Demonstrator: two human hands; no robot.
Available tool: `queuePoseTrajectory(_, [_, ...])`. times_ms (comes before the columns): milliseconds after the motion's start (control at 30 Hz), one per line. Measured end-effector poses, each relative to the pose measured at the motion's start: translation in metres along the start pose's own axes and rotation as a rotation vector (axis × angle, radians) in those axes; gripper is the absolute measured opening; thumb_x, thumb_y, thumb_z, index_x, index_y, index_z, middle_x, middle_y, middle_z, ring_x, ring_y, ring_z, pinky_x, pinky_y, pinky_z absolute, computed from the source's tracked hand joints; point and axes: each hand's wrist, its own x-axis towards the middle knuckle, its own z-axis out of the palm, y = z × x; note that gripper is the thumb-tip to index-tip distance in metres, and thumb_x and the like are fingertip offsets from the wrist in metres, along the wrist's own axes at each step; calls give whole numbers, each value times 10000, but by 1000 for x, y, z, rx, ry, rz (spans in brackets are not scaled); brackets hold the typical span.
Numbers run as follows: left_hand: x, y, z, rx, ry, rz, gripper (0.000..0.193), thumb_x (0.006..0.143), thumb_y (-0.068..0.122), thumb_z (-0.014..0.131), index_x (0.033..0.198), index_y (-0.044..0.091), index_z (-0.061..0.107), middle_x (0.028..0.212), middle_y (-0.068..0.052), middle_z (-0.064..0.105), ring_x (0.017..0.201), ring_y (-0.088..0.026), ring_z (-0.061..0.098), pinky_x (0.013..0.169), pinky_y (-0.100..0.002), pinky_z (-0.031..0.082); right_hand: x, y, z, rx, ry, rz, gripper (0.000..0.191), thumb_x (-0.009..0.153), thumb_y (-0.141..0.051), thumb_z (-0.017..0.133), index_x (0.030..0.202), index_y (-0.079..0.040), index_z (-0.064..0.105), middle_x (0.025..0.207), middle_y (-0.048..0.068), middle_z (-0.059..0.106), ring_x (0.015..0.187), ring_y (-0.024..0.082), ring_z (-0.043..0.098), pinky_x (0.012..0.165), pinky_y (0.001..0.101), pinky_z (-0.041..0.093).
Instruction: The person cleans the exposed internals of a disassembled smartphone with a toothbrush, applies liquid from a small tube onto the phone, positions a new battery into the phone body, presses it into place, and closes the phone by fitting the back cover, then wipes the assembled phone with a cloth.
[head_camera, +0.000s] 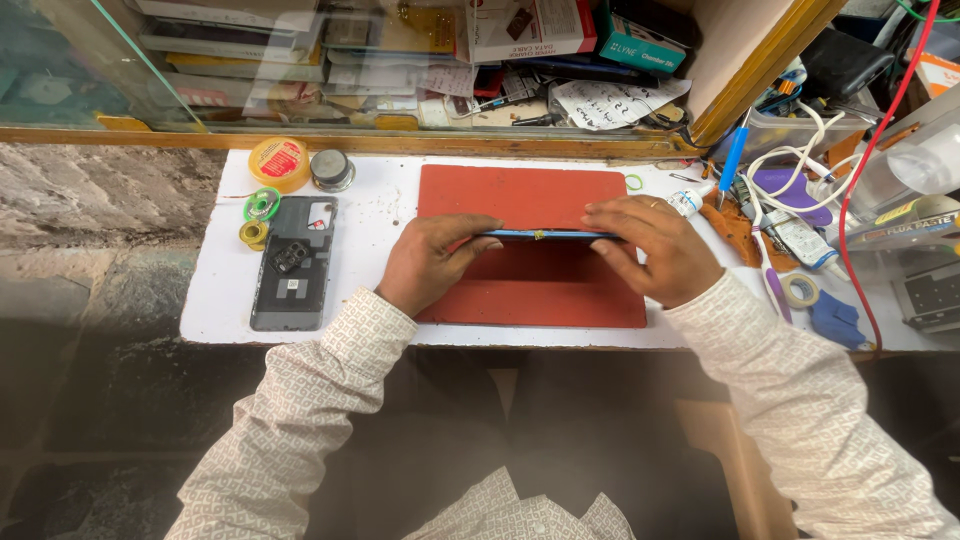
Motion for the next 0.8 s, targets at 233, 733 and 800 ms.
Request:
queuePoseTrajectory(233, [3, -6, 1, 1, 12, 17, 221, 897, 159, 792, 1091, 60, 755, 1040, -119, 775, 867, -280, 760, 764, -336, 601, 33, -38, 20, -20, 95, 15, 307, 814, -104, 821, 1104, -51, 733, 998, 76, 691, 899, 264, 638, 822, 398, 495])
queuePoseTrajectory(733, [8, 11, 2, 3, 53, 90, 305, 904, 101, 760, 1204, 65, 719, 1123, -114, 746, 963, -296, 734, 813, -361, 594, 39, -44, 34, -19, 261, 36, 165, 811, 9, 822, 951, -29, 742, 941, 70, 702, 842, 241, 652, 737, 358, 523])
queuePoseTrajectory(800, [10, 13, 2, 30, 53, 142, 301, 901, 80, 752, 1200, 72, 723, 1130, -104, 746, 985, -289, 731, 823, -357, 597, 40, -45, 34, -41, 269, 18, 167, 807, 14, 820, 948, -26, 738, 938, 75, 700, 839, 246, 650, 740, 363, 523])
